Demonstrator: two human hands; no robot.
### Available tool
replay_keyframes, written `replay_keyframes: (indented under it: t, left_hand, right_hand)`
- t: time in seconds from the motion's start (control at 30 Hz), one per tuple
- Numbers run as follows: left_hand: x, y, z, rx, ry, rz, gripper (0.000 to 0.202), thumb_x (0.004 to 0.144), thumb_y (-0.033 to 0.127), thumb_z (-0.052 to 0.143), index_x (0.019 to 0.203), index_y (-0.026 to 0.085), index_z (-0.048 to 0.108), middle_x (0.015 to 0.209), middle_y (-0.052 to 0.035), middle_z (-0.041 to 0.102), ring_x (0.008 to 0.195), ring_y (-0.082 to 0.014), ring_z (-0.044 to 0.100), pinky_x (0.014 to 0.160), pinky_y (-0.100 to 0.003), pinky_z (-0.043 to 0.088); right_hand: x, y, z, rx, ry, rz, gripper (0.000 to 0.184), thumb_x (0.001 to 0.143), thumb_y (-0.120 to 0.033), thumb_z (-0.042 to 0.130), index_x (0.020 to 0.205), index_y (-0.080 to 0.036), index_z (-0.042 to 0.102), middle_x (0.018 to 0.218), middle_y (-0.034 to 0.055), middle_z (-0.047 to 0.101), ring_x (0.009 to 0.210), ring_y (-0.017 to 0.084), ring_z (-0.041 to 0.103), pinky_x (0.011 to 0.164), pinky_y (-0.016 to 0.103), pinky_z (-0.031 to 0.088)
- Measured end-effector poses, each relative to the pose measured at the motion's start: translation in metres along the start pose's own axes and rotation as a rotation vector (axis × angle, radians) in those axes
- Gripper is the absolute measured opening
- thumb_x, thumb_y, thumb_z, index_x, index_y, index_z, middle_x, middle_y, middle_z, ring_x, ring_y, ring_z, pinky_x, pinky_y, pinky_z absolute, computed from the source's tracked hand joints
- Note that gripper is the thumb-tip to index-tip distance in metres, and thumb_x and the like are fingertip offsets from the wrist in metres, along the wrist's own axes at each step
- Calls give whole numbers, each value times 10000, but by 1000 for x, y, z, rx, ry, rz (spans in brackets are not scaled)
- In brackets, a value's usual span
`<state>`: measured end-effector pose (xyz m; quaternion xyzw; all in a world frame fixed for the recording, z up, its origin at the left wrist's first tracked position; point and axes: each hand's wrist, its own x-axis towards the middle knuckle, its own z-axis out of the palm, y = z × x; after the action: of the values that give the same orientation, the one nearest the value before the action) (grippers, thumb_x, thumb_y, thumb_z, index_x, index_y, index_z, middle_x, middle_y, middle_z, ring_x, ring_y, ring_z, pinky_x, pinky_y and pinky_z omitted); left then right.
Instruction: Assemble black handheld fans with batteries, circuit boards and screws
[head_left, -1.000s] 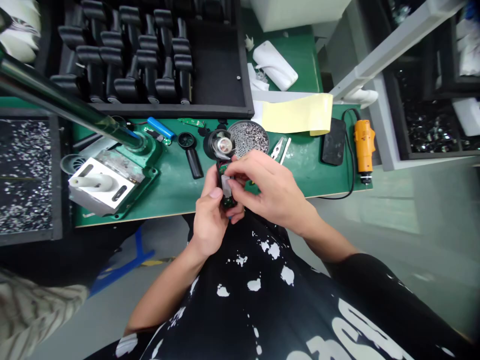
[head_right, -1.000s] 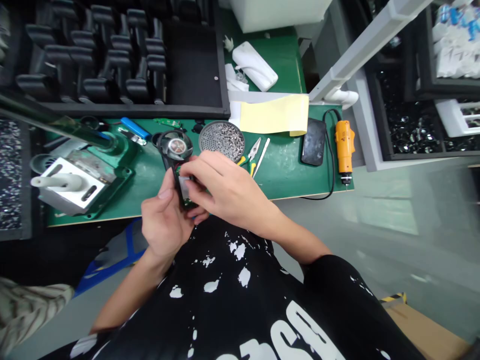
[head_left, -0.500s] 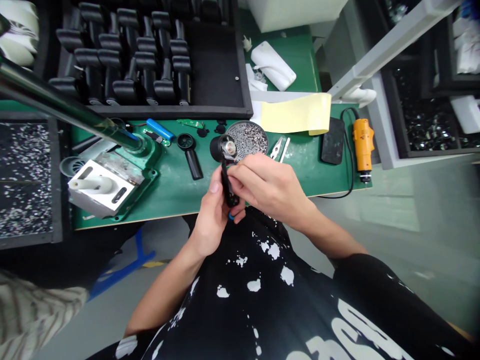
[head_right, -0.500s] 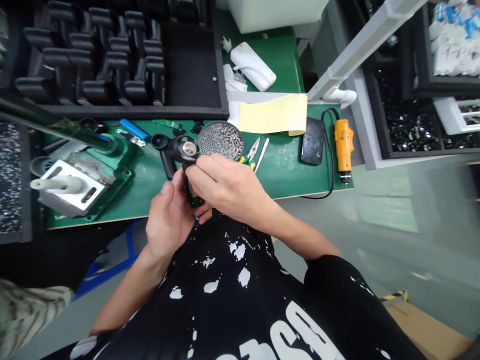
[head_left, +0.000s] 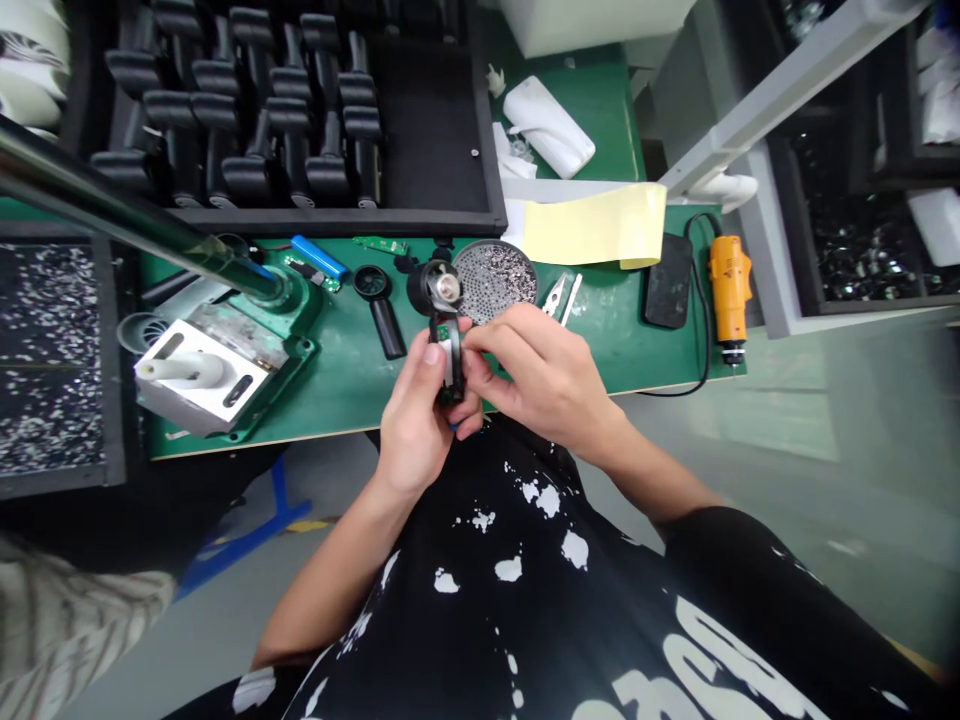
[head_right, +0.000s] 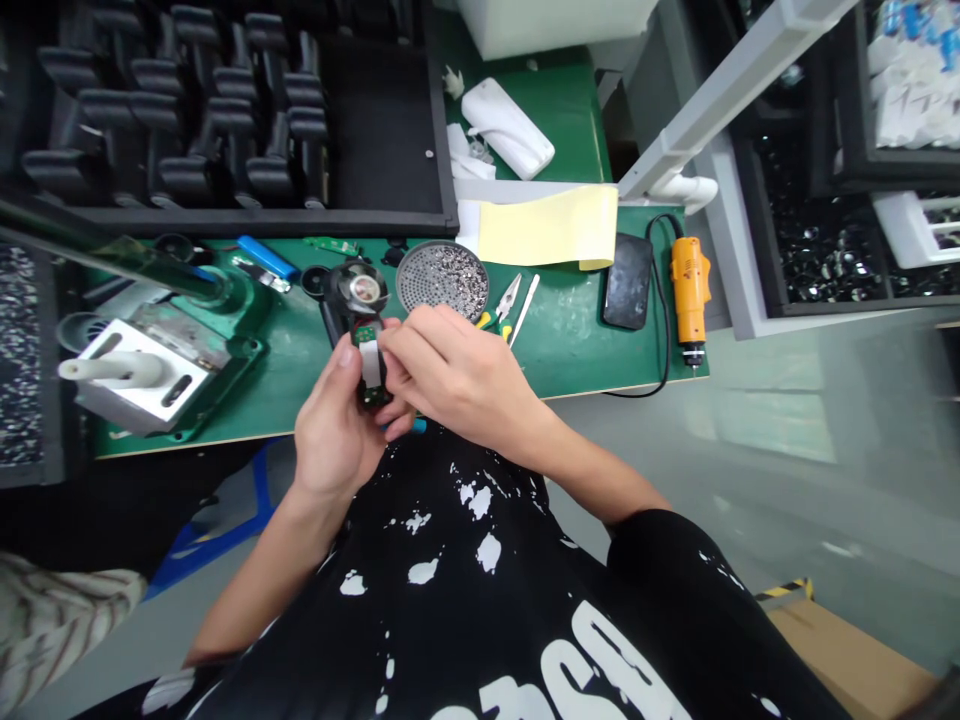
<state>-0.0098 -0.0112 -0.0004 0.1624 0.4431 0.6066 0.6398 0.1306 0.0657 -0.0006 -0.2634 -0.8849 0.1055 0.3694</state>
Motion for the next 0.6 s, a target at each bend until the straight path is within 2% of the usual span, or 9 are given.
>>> replay_keyframes:
  t: [0.13, 0.2, 0.4, 0.6]
  left_hand:
    - [0, 4, -2, 25, -58, 29, 378, 1031, 470, 640, 1313, 222, 682, 761, 18, 546, 512, -93, 443, 441, -216, 413]
    - [-1, 4, -2, 27, -76, 29, 364, 1041, 459, 626, 1315, 225, 680, 752, 21, 534, 522, -98, 447, 451, -217, 426]
    - [-1, 2, 0, -20, -35, -6, 330, 1031, 433, 646, 1289, 232, 688, 768, 25, 525, 515, -87, 445, 443, -205, 423]
    - [1, -4, 0, -58, 39, -33, 323, 983, 452, 725, 1231, 252, 668, 743, 47, 503, 502, -81, 449, 427, -188, 424]
  right_hand:
    - [-3, 3, 3, 66, -16, -5, 203, 1089, -182, 555, 1255, -175, 672, 1058, 61, 732, 990, 176, 681, 903, 351, 598]
    - [-4, 5, 4, 69, -19, -20, 256, 1088, -185, 562, 1323, -185, 663, 1077, 60, 734, 1006, 179, 678, 911, 360, 599]
    - [-4, 3, 2, 38, -26, -56, 201, 1085, -174, 563, 1237, -188, 694, 1033, 50, 741, 941, 169, 679, 873, 334, 595]
    - [-2, 3, 2, 28, -154, -6, 182, 1099, -203, 525, 1157, -186, 697, 1044, 62, 717, 992, 185, 660, 866, 335, 553]
